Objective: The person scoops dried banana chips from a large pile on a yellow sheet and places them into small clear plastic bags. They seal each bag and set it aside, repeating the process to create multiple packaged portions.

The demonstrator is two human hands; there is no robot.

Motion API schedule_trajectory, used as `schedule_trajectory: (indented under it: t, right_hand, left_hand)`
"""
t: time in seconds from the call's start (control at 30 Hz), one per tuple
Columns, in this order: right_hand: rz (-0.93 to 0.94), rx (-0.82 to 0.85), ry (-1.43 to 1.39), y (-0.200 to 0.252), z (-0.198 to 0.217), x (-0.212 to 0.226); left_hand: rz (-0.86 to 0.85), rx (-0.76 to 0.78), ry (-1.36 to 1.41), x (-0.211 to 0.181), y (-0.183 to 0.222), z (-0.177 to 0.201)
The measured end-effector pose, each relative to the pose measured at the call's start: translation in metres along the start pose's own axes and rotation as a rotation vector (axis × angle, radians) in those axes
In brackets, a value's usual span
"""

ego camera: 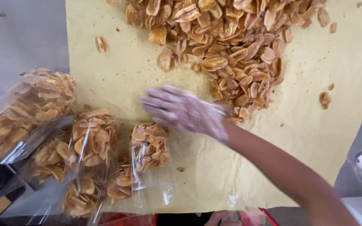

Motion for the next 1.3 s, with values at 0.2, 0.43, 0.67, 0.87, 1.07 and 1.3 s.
schedule_trajectory:
  t: [0.2, 0.43, 0.67, 0.87, 1.07, 1.3]
  right_hand:
    - [-0.061, -0.116, 0.194, 0.128, 0.007, -0.019]
    - [-0.638, -0.233, 0.163, 0.188, 0.061, -0.097]
    - [-0.749, -0.366, 0.064, 0.2, 0.057, -0.135]
    - [-0.642, -0.344, -0.078, 0.219, 0.071, -0.131]
    - [-0.662, -0.456, -0.16, 0.233, 0.07, -0.146]
    - [-0.886, -0.644, -0.982, 0.259, 0.045, -0.189]
  left_hand:
    - [-0.047, -0.011, -0.024, 0.0, -0.009, 0.014]
    - [-0.088, -0.009, -0.205, -0.024, -0.02, 0.048]
    - [0.016, 0.092, -0.135, -0.105, -0.088, 0.148]
    - [-0.066, -0.029, -0.174, -0.184, -0.161, 0.204]
    - [-0.184, -0.166, -0.284, -0.202, -0.201, 0.205]
    - [-0.167, -0.151, -0.217, -0.207, -0.221, 0.192]
Point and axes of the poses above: each hand's wrist, its own y-axis away from the middle knuckle, its own z-axis out of the back of the hand, x = y × z, the point moved 8 cm from there along -y, towards the middle knuckle, and after that the axes turned 15 degrees about x, right-handed, at the moved point
